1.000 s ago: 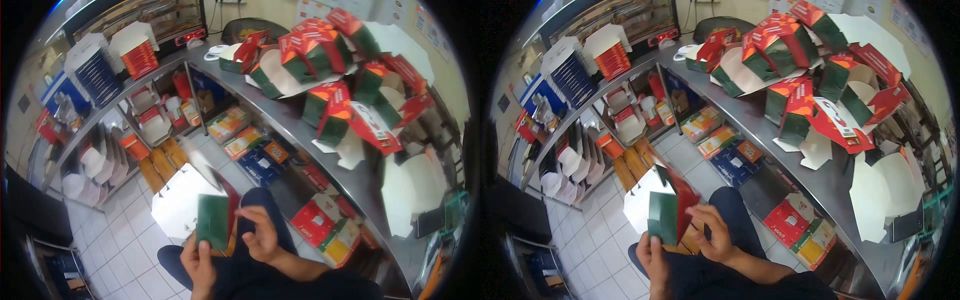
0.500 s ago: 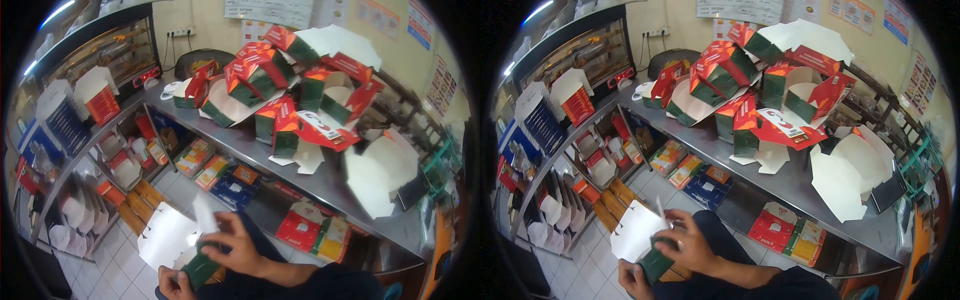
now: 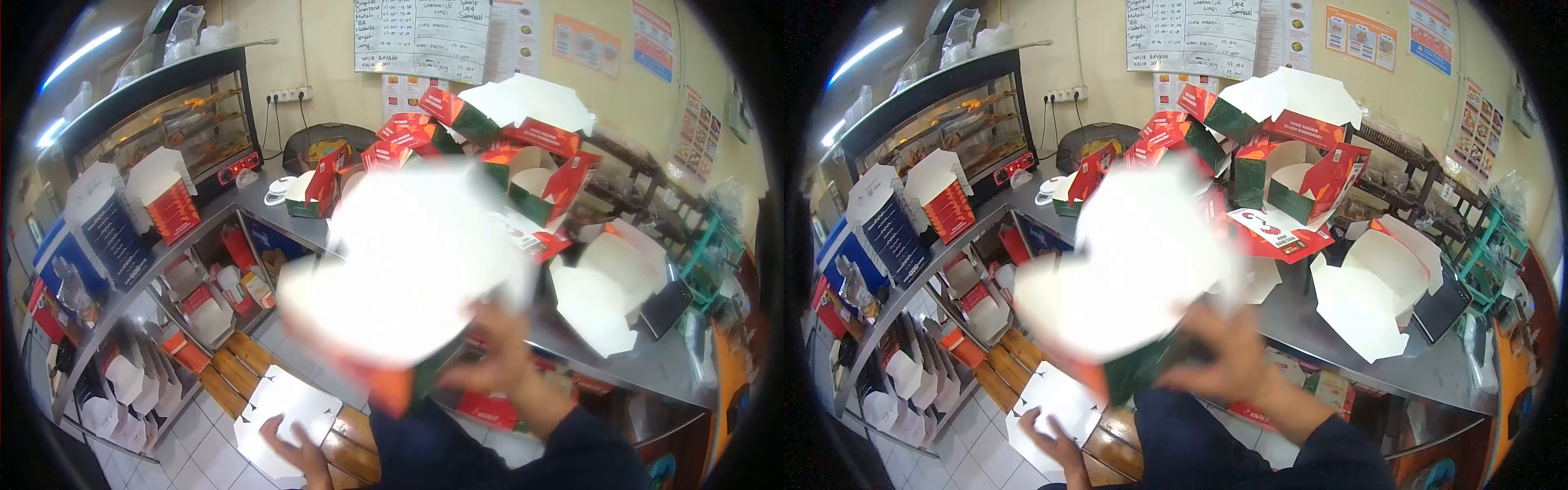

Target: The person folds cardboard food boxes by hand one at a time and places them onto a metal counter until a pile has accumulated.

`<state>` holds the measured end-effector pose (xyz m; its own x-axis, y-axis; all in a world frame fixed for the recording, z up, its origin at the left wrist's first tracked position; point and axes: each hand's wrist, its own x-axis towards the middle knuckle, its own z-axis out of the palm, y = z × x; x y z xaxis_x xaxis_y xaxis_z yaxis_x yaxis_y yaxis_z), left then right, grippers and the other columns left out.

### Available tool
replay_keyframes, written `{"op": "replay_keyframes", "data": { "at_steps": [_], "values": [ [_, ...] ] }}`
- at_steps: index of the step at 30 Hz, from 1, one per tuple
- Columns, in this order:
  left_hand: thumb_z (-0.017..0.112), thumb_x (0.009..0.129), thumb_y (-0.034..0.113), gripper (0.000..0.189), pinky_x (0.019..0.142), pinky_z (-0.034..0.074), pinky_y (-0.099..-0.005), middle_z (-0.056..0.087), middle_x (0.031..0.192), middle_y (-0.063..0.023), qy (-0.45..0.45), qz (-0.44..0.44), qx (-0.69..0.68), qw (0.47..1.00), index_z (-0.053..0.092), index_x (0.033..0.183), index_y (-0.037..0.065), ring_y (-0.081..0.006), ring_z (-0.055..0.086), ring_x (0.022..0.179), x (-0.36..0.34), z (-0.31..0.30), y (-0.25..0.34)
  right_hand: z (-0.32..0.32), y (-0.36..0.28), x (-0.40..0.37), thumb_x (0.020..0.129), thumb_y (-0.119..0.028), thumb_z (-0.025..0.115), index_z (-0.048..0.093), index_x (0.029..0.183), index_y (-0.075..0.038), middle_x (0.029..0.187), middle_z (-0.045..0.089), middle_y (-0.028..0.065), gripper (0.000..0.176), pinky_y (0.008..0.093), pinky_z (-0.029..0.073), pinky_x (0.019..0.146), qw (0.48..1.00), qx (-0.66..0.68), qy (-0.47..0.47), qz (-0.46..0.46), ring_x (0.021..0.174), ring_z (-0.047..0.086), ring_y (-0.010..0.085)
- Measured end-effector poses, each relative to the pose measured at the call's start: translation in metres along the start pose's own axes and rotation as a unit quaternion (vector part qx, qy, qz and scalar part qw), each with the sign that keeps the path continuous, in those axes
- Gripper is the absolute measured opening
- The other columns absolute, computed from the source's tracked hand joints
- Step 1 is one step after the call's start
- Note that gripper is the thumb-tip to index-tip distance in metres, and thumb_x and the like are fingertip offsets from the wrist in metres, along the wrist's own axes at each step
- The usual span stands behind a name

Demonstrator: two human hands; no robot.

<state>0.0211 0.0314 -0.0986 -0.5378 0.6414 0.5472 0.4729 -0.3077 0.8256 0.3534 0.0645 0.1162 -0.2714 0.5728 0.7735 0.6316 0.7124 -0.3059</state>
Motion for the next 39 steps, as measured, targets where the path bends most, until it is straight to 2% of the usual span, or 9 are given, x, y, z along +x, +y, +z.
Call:
{"op": "replay_keyframes", "data": {
  "at_steps": [3,6,11,17,24,29,32,34,39],
  "values": [
    [0.078,0.081,0.039,0.073,0.115,0.03,-0.0546,0.046,0.141,-0.0235,-0.241,0.018,0.169,0.955,0.049,0.138,0.002,-0.0427,0.043,0.133,-0.015,0.009,-0.101,-0.043,0.016,0.097,0.072,-0.023,0.09,0.052,0.139,-0.003,0.132,0.054,0.0143,0.08,0.0427,0.049,0.102,0.941,-0.011,0.338,-0.029,0.124,0.055,0.0342],
    [0.083,0.071,0.052,0.097,0.119,0.017,-0.0632,0.034,0.159,-0.0247,-0.395,-0.036,0.338,0.854,0.046,0.147,0.005,-0.0452,0.024,0.15,-0.045,0.008,-0.167,-0.096,0.041,0.173,0.079,-0.026,0.087,0.054,0.138,-0.005,0.134,0.048,0.017,0.071,0.0419,0.051,0.103,0.924,-0.09,0.372,-0.022,0.13,0.052,0.0329],
    [0.089,0.069,0.035,0.084,0.116,0.033,-0.0529,0.045,0.153,-0.0224,-0.401,0.007,0.256,0.88,0.055,0.14,0.005,-0.0388,0.04,0.143,-0.047,0.002,-0.213,-0.121,0.114,0.183,0.082,-0.037,0.083,0.016,0.159,-0.003,0.15,0.024,0.0383,0.108,0.0492,0.038,0.114,0.944,-0.222,0.228,0.084,0.138,0.038,0.0473],
    [0.082,0.077,0.03,0.045,0.099,0.051,-0.0463,0.07,0.121,-0.0184,-0.424,0.042,0.183,0.886,0.073,0.114,0.006,-0.0375,0.064,0.115,-0.024,-0.013,-0.224,-0.031,0.014,0.049,0.084,-0.013,0.074,0.058,0.134,-0.002,0.126,0.064,0.0159,0.054,0.0442,0.04,0.109,0.977,-0.036,0.21,0.013,0.126,0.056,0.0339],
    [0.074,0.084,0.022,0.015,0.068,0.052,-0.0472,0.069,0.085,-0.0155,-0.205,0.073,0.296,0.93,0.07,0.085,0.008,-0.0381,0.066,0.074,0.014,-0.031,-0.134,0.085,-0.018,-0.059,0.088,-0.004,0.074,0.07,0.117,-0.005,0.11,0.07,0.012,0.03,0.0351,0.057,0.086,0.935,0.303,-0.155,0.103,0.1,0.07,0.0278],
    [0.08,0.084,0.027,0.027,0.061,0.052,-0.0315,0.072,0.069,-0.0123,-0.215,-0.309,0.086,0.922,0.076,0.084,0.0,-0.0149,0.067,0.064,0.015,-0.042,-0.146,0.105,-0.023,-0.068,0.088,-0.003,0.072,0.071,0.116,-0.003,0.107,0.07,0.0134,0.028,0.0338,0.056,0.084,0.9,0.337,-0.244,0.132,0.095,0.07,0.0266],
    [0.078,0.087,0.015,0.016,0.067,0.055,-0.0308,0.074,0.078,-0.0118,-0.078,-0.23,0.147,0.959,0.076,0.089,-0.001,-0.0169,0.07,0.072,0.025,-0.041,-0.07,0.117,-0.018,-0.073,0.089,-0.004,0.071,0.067,0.124,-0.002,0.119,0.065,0.0168,0.035,0.0355,0.053,0.093,0.869,0.369,-0.293,0.149,0.109,0.066,0.0292],
    [0.074,0.085,0.002,0.009,0.077,0.057,-0.0311,0.075,0.091,-0.0116,-0.112,-0.086,0.064,0.988,0.075,0.093,-0.001,-0.0199,0.072,0.082,0.027,-0.047,-0.011,0.125,-0.02,-0.077,0.093,-0.018,0.071,0.057,0.138,-0.004,0.14,0.053,0.0221,0.049,0.0424,0.041,0.109,0.913,0.293,-0.26,0.118,0.132,0.052,0.0363],
    [0.074,0.078,-0.008,0.019,0.086,0.057,-0.0325,0.075,0.104,-0.0118,-0.289,-0.094,-0.056,0.951,0.075,0.096,0.0,-0.0223,0.073,0.097,-0.011,-0.061,0.127,0.137,-0.019,-0.086,0.098,-0.051,0.061,0.054,0.136,-0.009,0.153,0.04,0.0268,0.057,0.0571,0.022,0.12,0.95,0.273,-0.153,0.011,0.145,0.034,0.0462]
  ]
}}
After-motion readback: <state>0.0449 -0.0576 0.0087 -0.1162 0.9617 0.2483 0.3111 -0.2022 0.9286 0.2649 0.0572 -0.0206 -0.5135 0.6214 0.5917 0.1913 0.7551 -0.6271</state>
